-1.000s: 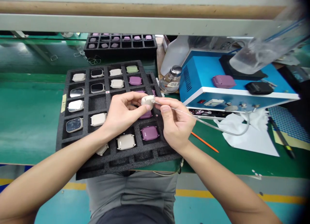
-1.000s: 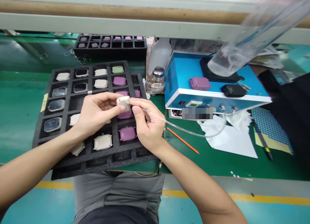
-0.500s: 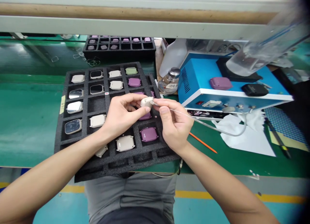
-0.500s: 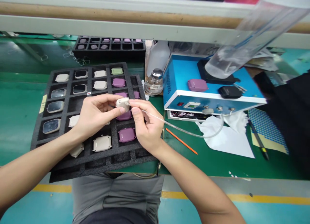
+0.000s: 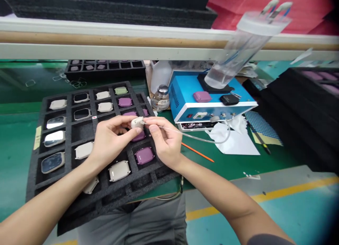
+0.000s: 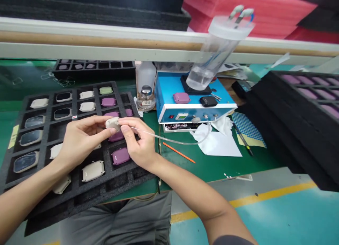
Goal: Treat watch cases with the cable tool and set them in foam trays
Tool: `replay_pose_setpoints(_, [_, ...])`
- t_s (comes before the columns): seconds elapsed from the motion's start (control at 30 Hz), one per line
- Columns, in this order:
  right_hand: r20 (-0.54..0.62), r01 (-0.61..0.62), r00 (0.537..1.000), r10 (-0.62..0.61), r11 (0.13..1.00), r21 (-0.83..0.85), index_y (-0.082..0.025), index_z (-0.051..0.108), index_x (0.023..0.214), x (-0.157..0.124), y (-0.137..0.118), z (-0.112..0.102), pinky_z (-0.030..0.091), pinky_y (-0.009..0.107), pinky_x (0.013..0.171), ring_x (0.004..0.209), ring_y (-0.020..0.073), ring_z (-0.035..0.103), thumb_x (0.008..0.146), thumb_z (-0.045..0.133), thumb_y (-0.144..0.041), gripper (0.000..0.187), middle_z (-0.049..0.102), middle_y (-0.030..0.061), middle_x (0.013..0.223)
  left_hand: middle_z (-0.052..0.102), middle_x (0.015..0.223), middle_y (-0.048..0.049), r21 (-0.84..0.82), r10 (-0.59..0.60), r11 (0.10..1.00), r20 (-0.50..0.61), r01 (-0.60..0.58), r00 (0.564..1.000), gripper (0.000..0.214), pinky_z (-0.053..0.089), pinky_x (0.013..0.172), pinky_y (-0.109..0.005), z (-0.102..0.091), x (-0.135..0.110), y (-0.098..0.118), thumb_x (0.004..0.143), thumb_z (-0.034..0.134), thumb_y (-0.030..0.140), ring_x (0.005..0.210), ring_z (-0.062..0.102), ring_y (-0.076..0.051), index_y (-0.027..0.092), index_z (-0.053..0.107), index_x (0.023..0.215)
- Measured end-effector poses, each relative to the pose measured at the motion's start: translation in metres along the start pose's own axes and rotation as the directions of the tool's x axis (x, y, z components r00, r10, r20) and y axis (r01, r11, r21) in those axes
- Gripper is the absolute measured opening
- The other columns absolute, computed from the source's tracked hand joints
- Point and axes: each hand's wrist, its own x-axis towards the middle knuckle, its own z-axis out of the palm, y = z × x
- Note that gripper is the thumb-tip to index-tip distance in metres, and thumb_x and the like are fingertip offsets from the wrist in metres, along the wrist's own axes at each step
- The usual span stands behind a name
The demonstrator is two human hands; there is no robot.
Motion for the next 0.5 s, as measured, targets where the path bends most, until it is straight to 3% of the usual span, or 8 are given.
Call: replay_pose_setpoints(0.5, [0.000,-0.010,1.000,0.010,1.000,0.028,-0.024,0.074,0.103,0.0013,-0.0041,0.0001,0.062,0.034,0.089,0.102,0.0185,0.073,0.100,0.060,-0.026,0.014,0.076,0.0060,0.105,0.079,0.088,-0.0053,0.008,-0.007,1.000,-0.009,0.007,1.000,0.040,0.058,0.067,-0.025,-0.0001,0.0005,0.0000,0.068,0.091,0.034,0.071,0.069,-0.015,0.015,0.081,0.101])
